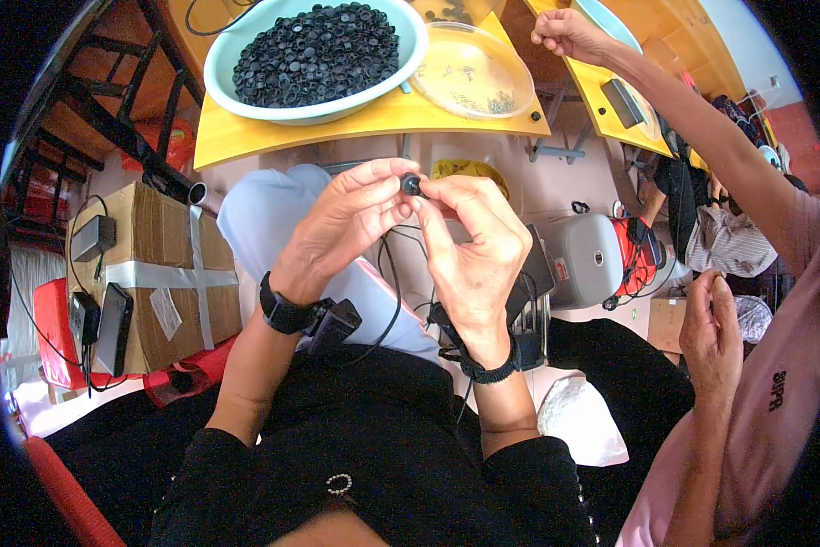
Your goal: Inspecting and sorting black plastic components from a bowl.
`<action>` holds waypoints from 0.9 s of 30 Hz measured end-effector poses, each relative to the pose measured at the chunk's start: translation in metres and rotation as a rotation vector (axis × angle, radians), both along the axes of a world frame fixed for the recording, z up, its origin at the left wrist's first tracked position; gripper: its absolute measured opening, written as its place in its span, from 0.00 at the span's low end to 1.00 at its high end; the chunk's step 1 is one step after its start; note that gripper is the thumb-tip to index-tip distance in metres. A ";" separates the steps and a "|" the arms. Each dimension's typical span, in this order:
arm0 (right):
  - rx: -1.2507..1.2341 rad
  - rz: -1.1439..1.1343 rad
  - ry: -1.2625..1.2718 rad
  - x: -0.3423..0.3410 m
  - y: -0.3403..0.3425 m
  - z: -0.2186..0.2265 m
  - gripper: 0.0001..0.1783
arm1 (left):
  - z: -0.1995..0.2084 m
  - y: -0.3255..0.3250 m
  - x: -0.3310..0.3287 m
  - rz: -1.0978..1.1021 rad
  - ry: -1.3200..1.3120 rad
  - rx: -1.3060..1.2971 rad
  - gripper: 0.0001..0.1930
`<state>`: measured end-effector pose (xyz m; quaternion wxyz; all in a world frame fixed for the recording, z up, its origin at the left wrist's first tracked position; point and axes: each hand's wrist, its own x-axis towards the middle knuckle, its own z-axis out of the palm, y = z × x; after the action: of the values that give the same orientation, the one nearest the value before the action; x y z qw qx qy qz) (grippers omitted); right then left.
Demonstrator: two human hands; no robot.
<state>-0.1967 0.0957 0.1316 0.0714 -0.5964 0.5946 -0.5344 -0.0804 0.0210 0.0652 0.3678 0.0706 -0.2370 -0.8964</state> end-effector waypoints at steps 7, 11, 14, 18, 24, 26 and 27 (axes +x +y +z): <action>0.003 -0.003 0.026 -0.001 -0.001 -0.002 0.09 | -0.001 -0.002 0.000 0.014 -0.024 -0.003 0.12; -0.010 -0.023 0.149 -0.002 -0.002 0.001 0.09 | 0.003 0.001 -0.002 0.048 -0.076 -0.053 0.12; -0.006 -0.025 0.058 0.004 -0.002 0.000 0.09 | 0.004 0.001 0.000 0.059 -0.091 -0.057 0.11; -0.052 0.007 -0.008 -0.002 -0.002 -0.005 0.09 | 0.007 0.003 -0.001 0.065 -0.084 -0.059 0.12; -0.165 0.028 0.098 -0.006 0.001 -0.006 0.10 | 0.013 0.006 0.002 0.099 -0.094 -0.089 0.11; -0.199 0.028 0.136 -0.006 0.000 -0.007 0.10 | 0.015 0.007 0.003 0.111 -0.088 -0.099 0.11; -0.234 0.023 0.174 -0.006 0.001 -0.007 0.10 | 0.017 0.008 0.003 0.122 -0.094 -0.130 0.12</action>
<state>-0.2025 0.0966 0.1244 -0.0443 -0.6514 0.5253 -0.5457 -0.0772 0.0292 0.0817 0.4143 0.1027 -0.3067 -0.8507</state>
